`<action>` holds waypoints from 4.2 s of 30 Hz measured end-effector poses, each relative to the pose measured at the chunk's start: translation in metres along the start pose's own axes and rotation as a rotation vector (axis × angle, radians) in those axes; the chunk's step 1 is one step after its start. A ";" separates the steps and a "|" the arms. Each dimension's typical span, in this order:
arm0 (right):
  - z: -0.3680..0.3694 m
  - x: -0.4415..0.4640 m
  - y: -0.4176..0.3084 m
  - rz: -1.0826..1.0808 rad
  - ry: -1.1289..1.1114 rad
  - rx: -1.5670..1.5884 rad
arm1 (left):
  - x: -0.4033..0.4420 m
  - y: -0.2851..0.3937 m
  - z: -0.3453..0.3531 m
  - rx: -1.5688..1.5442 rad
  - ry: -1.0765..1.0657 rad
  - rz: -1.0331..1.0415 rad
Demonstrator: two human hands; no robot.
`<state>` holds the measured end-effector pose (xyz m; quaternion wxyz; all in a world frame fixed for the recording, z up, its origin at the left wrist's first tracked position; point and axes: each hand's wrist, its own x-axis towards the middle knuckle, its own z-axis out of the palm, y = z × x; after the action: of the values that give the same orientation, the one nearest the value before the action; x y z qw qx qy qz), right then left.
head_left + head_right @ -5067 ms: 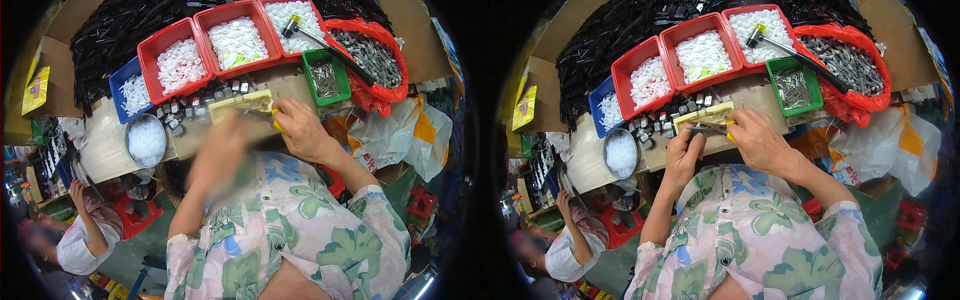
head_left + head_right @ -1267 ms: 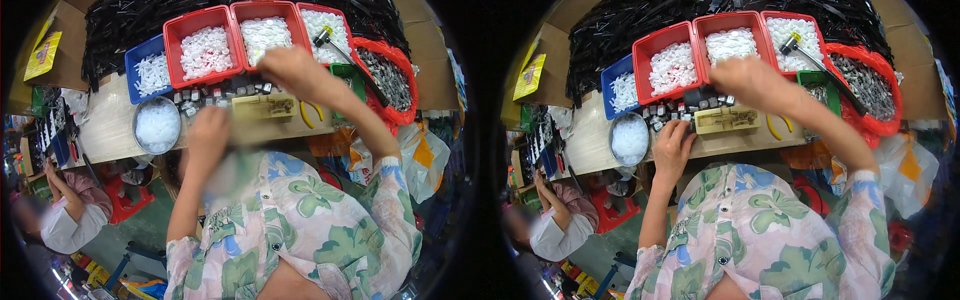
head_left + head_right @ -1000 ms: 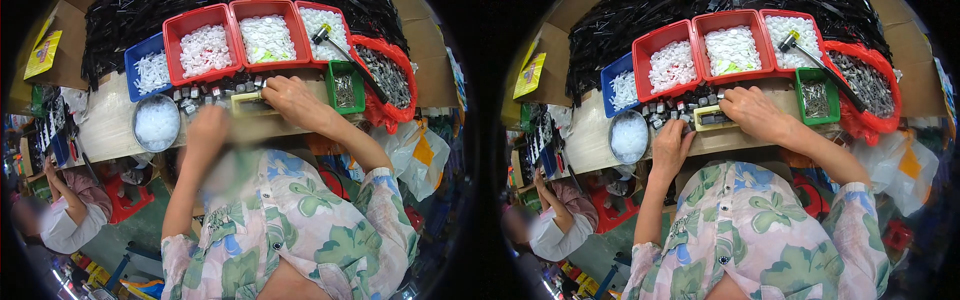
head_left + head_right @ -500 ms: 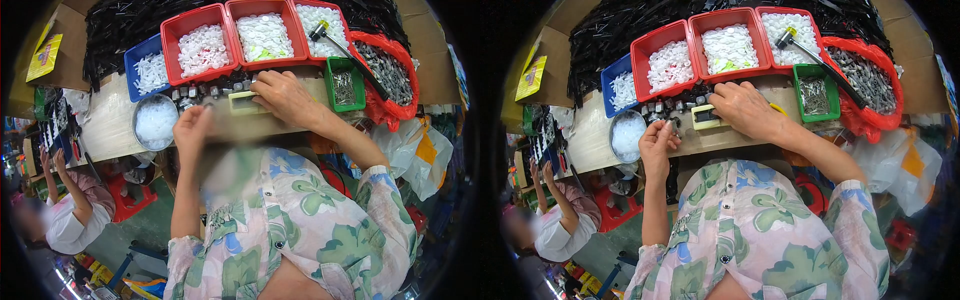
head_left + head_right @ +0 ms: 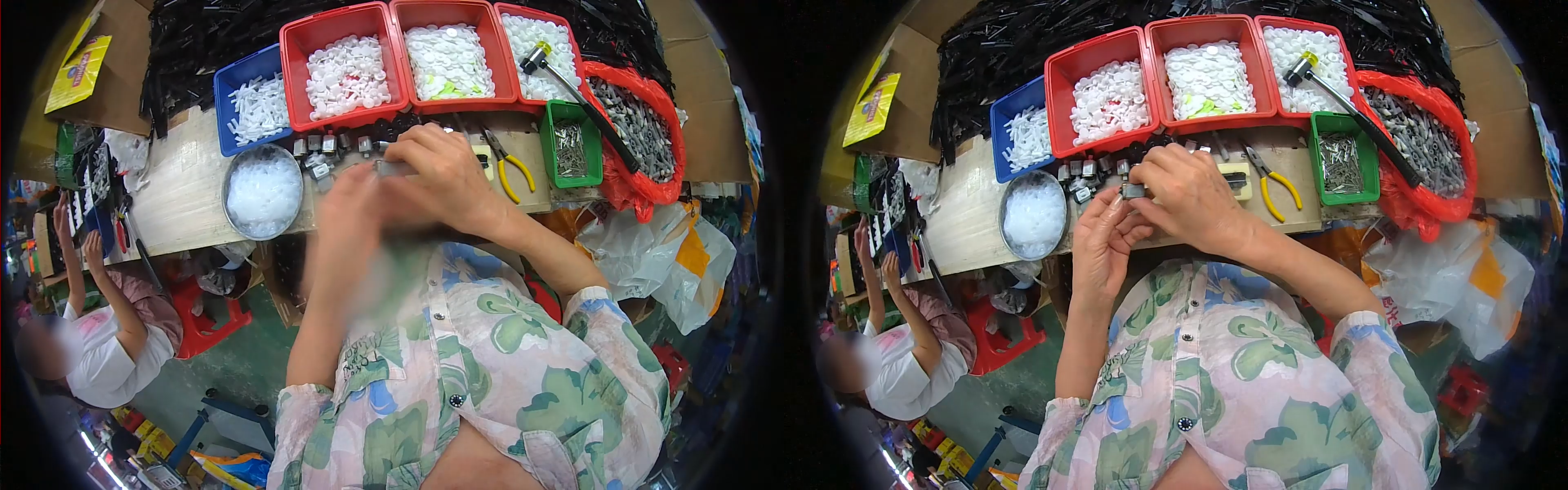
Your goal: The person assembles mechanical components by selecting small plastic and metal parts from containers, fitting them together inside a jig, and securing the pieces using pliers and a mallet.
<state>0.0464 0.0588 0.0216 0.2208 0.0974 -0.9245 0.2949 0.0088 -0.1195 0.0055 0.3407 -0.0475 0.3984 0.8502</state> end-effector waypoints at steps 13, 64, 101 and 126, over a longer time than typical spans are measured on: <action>-0.010 -0.007 0.026 0.065 -0.178 0.051 | 0.026 -0.017 0.008 0.743 0.068 0.143; -0.122 -0.097 0.079 0.589 0.193 -0.225 | 0.173 0.060 0.031 1.923 -0.120 0.731; -0.093 -0.039 0.031 0.290 0.288 0.053 | 0.144 0.080 0.012 1.450 0.060 0.682; -0.075 -0.021 0.019 0.285 0.241 0.213 | 0.111 0.065 0.046 1.070 -0.109 0.362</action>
<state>0.0854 0.1194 0.0564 0.2742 -0.0473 -0.8596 0.4286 -0.1077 -0.0564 0.0395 0.1863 0.2448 0.7574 0.5759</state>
